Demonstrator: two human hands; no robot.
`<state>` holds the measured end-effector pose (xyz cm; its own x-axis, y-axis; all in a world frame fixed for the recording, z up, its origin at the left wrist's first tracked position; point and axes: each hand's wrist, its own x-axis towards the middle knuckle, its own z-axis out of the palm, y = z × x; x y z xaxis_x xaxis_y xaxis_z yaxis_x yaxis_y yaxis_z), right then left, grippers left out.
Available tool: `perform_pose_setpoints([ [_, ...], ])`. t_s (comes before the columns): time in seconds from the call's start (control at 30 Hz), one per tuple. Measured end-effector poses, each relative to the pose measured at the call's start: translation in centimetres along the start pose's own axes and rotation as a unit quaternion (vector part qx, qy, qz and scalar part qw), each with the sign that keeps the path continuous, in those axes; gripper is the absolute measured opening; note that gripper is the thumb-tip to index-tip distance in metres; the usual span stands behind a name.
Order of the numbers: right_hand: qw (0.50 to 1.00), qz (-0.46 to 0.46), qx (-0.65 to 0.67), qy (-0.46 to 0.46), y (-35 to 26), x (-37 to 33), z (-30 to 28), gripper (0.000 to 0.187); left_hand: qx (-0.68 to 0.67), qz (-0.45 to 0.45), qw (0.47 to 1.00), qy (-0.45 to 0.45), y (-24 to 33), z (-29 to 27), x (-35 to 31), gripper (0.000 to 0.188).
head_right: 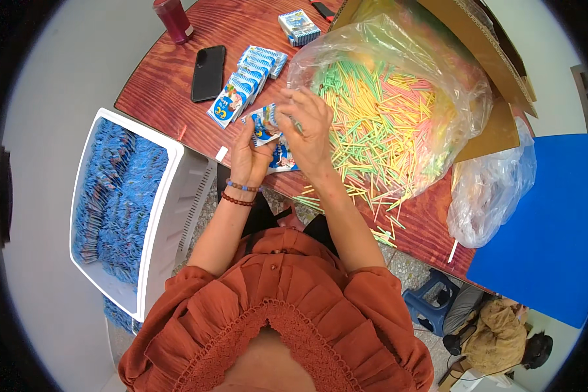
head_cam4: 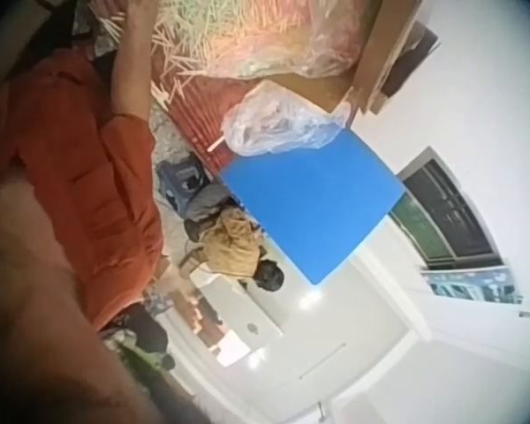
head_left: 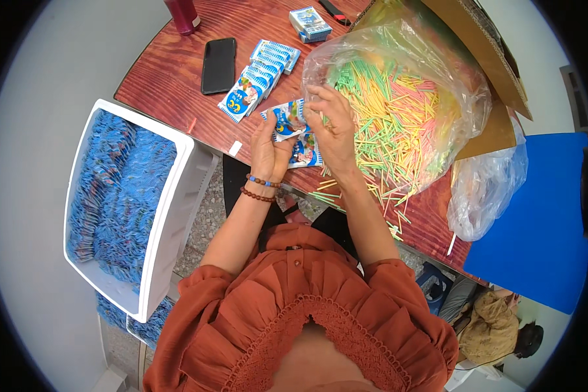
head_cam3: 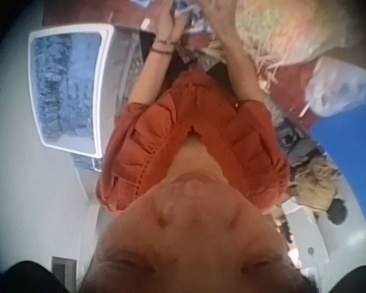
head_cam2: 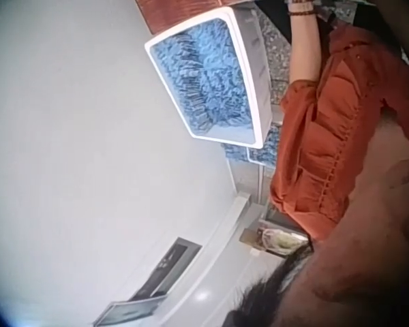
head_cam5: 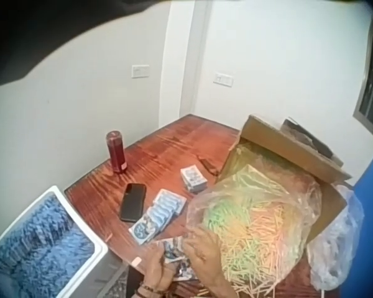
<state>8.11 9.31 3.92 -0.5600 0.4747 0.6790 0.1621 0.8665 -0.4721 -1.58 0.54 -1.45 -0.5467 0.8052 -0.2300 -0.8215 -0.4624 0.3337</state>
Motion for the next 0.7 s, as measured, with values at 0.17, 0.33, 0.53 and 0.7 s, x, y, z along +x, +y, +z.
perform_pose_setpoints([
  [0.17, 0.949, 0.182, 0.258, -0.024, 0.1, 0.6, 0.5, 0.023, -0.031, 0.03, 0.999, 0.027, 1.2, -0.4, 0.0, 0.022],
  [0.33, 0.885, 0.304, 0.335, -0.113, -0.1, 1.9, 4.7, 0.014, 0.038, 0.135, 0.989, 0.052, 2.7, -1.7, 0.5, 0.025],
  [0.53, 0.894, 0.307, 0.26, -0.195, 2.4, 5.1, 11.1, 0.02, 0.336, 0.351, 0.859, 0.164, 5.6, -2.1, 0.6, 0.036],
  [0.7, 0.964, 0.202, 0.081, -0.154, 3.0, 4.0, 11.1, 0.023, 0.761, 0.389, 0.511, 0.093, 5.8, -5.2, 1.3, 0.048],
])
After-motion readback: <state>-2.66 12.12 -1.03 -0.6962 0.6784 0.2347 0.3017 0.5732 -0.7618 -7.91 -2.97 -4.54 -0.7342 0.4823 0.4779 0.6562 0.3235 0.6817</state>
